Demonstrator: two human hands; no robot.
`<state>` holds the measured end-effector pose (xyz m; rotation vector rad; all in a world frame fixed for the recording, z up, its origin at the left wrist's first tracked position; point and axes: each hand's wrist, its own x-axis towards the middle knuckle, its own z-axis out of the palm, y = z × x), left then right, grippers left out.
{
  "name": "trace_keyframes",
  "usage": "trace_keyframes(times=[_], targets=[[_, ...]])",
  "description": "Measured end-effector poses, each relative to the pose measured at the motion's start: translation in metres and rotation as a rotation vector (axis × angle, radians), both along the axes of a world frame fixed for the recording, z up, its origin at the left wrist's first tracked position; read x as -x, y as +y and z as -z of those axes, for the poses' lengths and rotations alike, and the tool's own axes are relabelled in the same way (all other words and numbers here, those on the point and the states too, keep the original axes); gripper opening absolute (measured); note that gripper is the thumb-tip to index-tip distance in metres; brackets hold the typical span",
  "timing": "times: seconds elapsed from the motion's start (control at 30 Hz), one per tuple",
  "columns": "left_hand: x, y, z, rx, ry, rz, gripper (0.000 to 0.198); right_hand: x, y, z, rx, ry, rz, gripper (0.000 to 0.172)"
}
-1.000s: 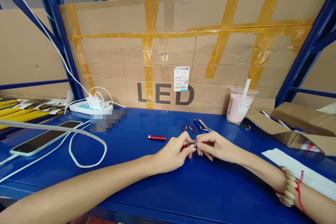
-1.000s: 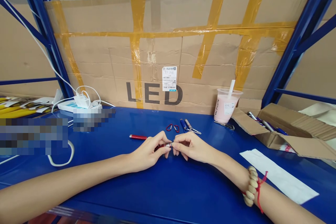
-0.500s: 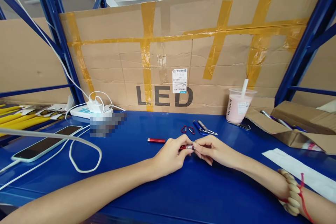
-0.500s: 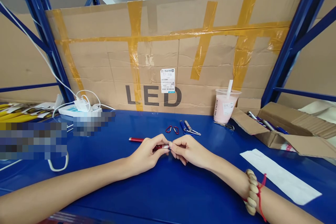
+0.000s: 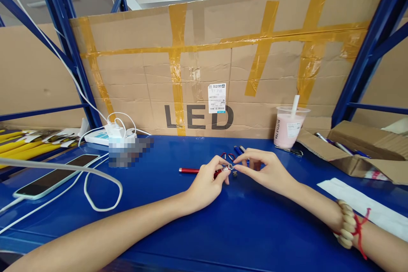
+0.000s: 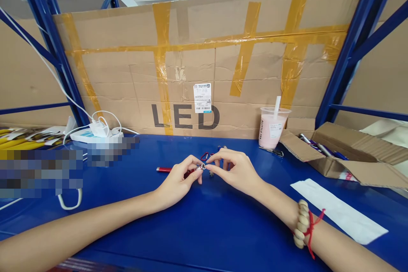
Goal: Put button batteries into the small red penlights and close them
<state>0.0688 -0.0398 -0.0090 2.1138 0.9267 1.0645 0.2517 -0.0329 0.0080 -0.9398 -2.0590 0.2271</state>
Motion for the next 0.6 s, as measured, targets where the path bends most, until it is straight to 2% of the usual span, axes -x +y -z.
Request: trace_keyframes(times=[0.17,0.6], targets=[[0.001,-0.0016,-0.0028,0.019,0.017,0.001,0.012,-0.0017,0.0043,0.0025,-0.101,-0.028,-0.084,0.018],[0.0019,-0.001,-0.0011,-0.008,0.033,0.043,0.017,-0.0023,0.0047,0.0009,-0.146,-0.02,-0.114,0.017]])
